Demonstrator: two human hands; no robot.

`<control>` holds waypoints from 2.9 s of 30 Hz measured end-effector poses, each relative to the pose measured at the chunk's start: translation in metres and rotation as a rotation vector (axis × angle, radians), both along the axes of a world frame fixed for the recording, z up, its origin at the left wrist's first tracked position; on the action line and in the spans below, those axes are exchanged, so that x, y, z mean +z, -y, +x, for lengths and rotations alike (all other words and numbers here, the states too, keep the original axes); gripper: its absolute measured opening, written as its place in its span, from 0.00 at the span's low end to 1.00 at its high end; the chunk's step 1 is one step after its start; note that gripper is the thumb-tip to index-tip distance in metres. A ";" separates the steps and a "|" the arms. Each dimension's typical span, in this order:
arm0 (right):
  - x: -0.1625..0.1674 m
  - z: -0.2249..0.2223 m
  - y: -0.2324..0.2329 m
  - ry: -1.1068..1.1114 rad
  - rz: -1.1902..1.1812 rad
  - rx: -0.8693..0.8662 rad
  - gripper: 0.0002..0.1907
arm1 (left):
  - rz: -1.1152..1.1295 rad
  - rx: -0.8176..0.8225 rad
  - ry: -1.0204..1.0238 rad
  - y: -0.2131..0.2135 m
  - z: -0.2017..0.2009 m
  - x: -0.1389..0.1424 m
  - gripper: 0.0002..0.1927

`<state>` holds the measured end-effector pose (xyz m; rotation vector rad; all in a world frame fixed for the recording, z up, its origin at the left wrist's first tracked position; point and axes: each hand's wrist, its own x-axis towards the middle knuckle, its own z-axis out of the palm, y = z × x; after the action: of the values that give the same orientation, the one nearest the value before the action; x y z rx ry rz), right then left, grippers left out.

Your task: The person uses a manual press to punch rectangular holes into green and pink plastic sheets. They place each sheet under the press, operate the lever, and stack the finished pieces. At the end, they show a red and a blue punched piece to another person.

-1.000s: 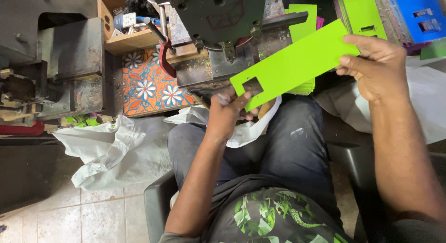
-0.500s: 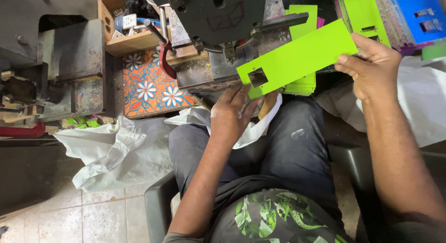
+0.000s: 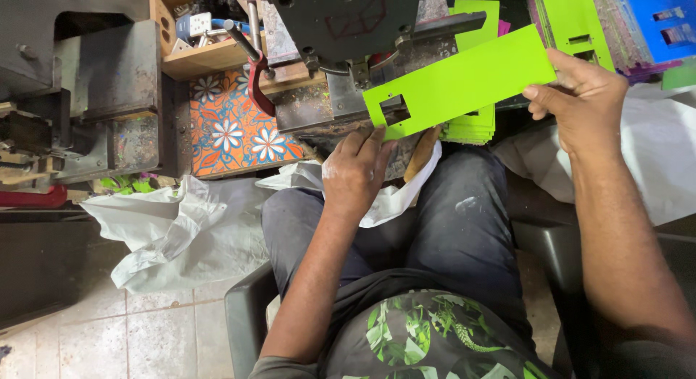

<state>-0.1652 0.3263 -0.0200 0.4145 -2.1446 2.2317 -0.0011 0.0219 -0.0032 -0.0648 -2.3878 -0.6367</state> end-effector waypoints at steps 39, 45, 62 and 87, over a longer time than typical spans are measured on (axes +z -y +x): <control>0.024 0.009 0.074 -0.123 0.279 0.053 0.23 | -0.018 0.137 0.002 0.061 -0.023 0.013 0.09; 0.029 0.017 0.084 -0.119 0.279 -0.001 0.23 | -0.017 0.110 -0.007 0.070 -0.023 0.012 0.09; 0.008 0.011 0.086 -0.243 0.291 0.064 0.21 | -0.041 0.076 -0.012 0.091 -0.020 0.007 0.14; -0.004 0.011 0.086 -0.216 0.261 0.022 0.25 | 0.002 0.081 -0.015 0.089 -0.021 0.006 0.13</control>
<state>-0.1544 0.2400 -0.0243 0.6558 -2.3248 1.8220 -0.0219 -0.0672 0.0028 0.0284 -2.3624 -0.5982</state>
